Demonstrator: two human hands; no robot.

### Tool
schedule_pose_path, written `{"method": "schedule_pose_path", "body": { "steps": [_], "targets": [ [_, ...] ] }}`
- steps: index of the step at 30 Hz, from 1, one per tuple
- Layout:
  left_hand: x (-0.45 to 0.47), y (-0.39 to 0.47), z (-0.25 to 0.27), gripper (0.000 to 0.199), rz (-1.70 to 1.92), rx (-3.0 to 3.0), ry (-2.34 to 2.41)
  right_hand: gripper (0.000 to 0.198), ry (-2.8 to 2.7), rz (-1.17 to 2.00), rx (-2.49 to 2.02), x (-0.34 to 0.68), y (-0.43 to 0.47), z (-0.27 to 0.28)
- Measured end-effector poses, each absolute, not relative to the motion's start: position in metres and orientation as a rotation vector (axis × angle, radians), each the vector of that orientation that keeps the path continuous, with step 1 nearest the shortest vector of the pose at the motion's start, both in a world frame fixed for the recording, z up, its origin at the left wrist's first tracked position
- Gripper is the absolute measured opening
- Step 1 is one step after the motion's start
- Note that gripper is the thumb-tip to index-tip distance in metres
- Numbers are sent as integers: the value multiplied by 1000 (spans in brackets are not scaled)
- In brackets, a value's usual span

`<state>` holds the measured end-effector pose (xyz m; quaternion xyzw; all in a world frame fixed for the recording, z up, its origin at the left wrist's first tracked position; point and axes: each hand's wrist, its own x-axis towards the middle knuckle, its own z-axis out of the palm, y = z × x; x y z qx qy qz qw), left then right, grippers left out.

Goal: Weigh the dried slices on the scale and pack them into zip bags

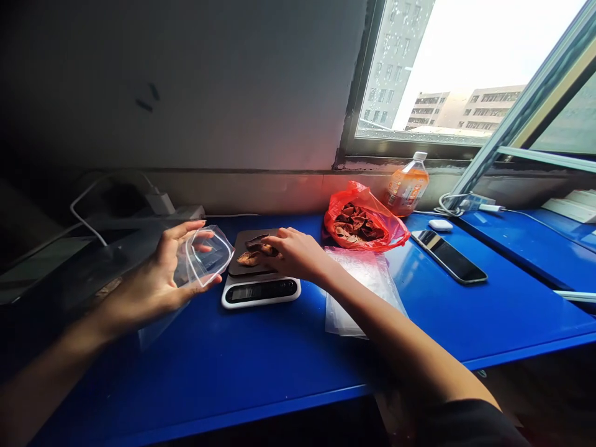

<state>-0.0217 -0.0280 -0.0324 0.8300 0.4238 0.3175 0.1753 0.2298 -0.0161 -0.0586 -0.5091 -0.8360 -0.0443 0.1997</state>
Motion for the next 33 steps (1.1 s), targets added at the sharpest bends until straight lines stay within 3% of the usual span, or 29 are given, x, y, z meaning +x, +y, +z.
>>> {"method": "schedule_pose_path", "body": {
  "steps": [4,10,14,18,22,25,30,33],
  "targets": [
    [-21,-27,-35,77,832,2385,1197,25,-2437,-186,-1347,232,-7,-62],
    [-21,-23,-41,106,796,2358,1227,17,-2442,-292,-1332,238,-9,-64],
    [-22,-19,-47,110,865,2375,1207,22,-2176,-235,-1381,246,-4,-68],
    [-22,-18,-49,107,912,2376,1159,20,-1860,12,-1325,252,-2,-63],
    [-22,-19,-48,106,966,2371,1113,31,-1460,694,-1049,235,-20,-41],
    [-21,-21,-50,110,1041,2361,1107,39,-1265,1002,-873,207,-37,-27],
    [-16,-25,-55,107,1159,2425,1099,35,-1394,1150,-952,172,-49,-26],
    [-15,-28,-56,101,1101,2467,1099,23,-1754,963,-1102,169,-50,-23]
  ]
}}
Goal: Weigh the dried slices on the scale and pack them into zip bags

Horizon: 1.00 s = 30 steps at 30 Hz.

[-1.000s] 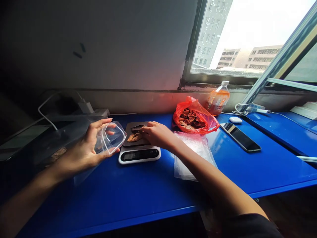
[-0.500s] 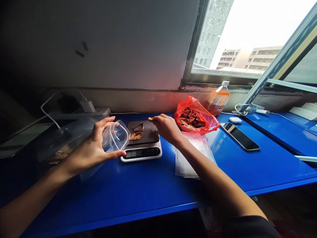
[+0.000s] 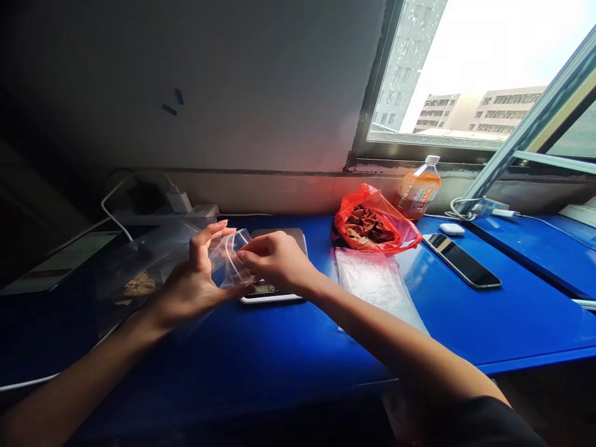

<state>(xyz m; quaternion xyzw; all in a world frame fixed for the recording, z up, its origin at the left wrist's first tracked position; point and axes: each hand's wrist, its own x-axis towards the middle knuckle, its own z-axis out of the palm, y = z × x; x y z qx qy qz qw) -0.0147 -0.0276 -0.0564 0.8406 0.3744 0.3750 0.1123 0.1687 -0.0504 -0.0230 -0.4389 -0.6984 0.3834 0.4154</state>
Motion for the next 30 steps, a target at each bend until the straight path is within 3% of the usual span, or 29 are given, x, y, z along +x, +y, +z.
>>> {"method": "schedule_pose_path", "body": {
  "steps": [5,8,11,13,18,23,30],
  "targets": [
    [-19,-25,-53,104,1144,2427,1066,19,-1774,327,-1123,190,-36,-12],
    [-22,-23,-47,105,1239,2330,1059,26,-1893,298,-1132,213,-11,-21],
    [-23,-22,-44,106,1242,2299,1086,54,-2323,287,-1076,228,11,-38],
    [-23,-22,-44,106,1231,2318,1067,60,-2491,270,-1019,229,17,-49],
    [-21,-22,-46,103,1206,2324,1028,21,-2464,134,-1054,217,16,-58],
    [-21,-23,-45,102,1172,2321,1041,15,-2325,205,-1153,216,10,-55],
    [-20,-21,-50,104,1158,2343,1084,22,-2049,152,-1160,216,-23,-15]
  ]
}}
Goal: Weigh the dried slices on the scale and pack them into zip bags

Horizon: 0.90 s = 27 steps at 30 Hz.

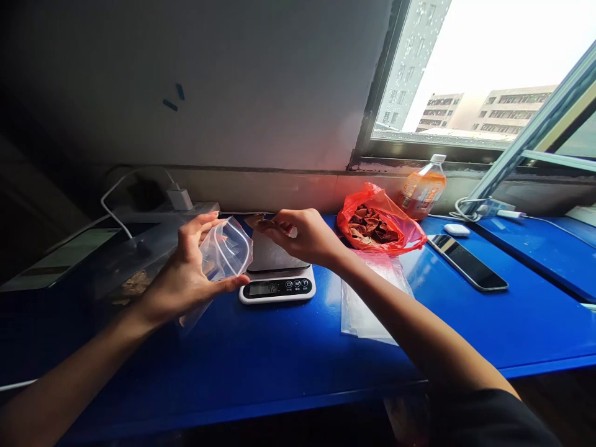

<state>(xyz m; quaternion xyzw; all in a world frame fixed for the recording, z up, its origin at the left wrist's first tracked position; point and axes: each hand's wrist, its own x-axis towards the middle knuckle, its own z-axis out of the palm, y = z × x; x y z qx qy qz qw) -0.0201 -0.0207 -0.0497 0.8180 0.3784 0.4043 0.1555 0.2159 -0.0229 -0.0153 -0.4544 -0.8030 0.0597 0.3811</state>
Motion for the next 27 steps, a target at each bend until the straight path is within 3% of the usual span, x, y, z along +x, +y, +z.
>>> {"method": "schedule_pose_path", "body": {
  "steps": [5,9,14,19,27],
  "targets": [
    [-18,-23,-50,106,1115,2453,1161,26,-2266,61,-1272,189,-42,14],
    [-18,-25,-50,98,1141,2518,1162,17,-2282,396,-1153,176,-35,15],
    [-18,-26,-47,98,1161,2494,1242,37,-2091,581,-1102,179,-44,-10],
    [-15,-26,-46,99,1008,2469,1262,16,-1912,488,-1214,178,-60,-46],
    [-25,-15,-33,59,1017,1802,1158,6,-1662,718,-1201,187,-66,-58]
  ]
}}
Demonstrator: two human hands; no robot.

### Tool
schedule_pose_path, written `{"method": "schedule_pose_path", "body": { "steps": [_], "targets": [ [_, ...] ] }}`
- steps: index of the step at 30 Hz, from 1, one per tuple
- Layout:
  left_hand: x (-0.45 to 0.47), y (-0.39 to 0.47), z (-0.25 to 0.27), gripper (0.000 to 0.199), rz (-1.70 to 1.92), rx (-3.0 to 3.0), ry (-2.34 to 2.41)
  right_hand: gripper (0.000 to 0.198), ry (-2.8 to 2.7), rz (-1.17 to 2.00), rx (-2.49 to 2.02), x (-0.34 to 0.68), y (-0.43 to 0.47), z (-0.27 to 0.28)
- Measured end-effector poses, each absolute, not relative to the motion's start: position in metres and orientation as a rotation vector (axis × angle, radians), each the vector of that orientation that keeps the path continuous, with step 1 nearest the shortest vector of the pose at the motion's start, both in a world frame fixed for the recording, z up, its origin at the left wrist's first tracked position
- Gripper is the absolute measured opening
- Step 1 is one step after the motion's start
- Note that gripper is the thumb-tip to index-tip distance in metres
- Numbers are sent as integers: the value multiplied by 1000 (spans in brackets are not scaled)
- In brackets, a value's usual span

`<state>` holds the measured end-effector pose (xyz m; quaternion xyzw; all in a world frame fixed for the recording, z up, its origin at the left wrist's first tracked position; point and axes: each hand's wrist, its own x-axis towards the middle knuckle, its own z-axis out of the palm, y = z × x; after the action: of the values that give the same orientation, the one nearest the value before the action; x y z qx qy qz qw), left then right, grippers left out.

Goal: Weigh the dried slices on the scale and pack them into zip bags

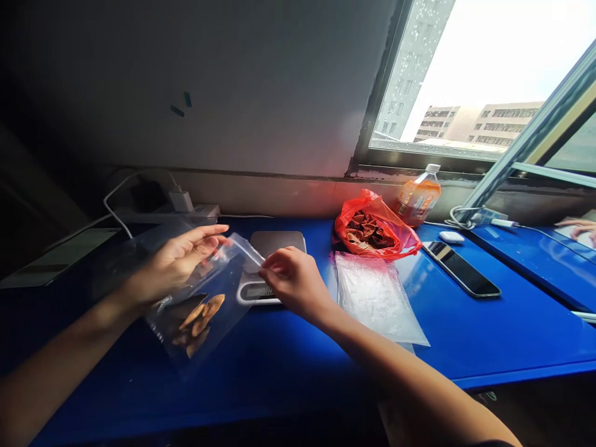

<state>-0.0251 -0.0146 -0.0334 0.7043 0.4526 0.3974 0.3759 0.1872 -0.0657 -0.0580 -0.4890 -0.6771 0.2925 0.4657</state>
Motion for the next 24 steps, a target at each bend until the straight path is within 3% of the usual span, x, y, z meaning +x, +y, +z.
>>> {"method": "schedule_pose_path", "body": {
  "steps": [6,16,20,24],
  "targets": [
    [-25,-18,-16,25,760,1480,1274,11,-1536,723,-1094,178,-71,-62],
    [-32,-9,-19,25,728,1327,1228,22,-1432,625,-1058,177,-70,-59],
    [-30,-1,-16,23,722,1507,1257,35,-1612,666,-1192,186,-62,-48],
    [-14,-3,-3,20,707,2036,1411,22,-1871,687,-1294,189,-45,-25]
  ]
}}
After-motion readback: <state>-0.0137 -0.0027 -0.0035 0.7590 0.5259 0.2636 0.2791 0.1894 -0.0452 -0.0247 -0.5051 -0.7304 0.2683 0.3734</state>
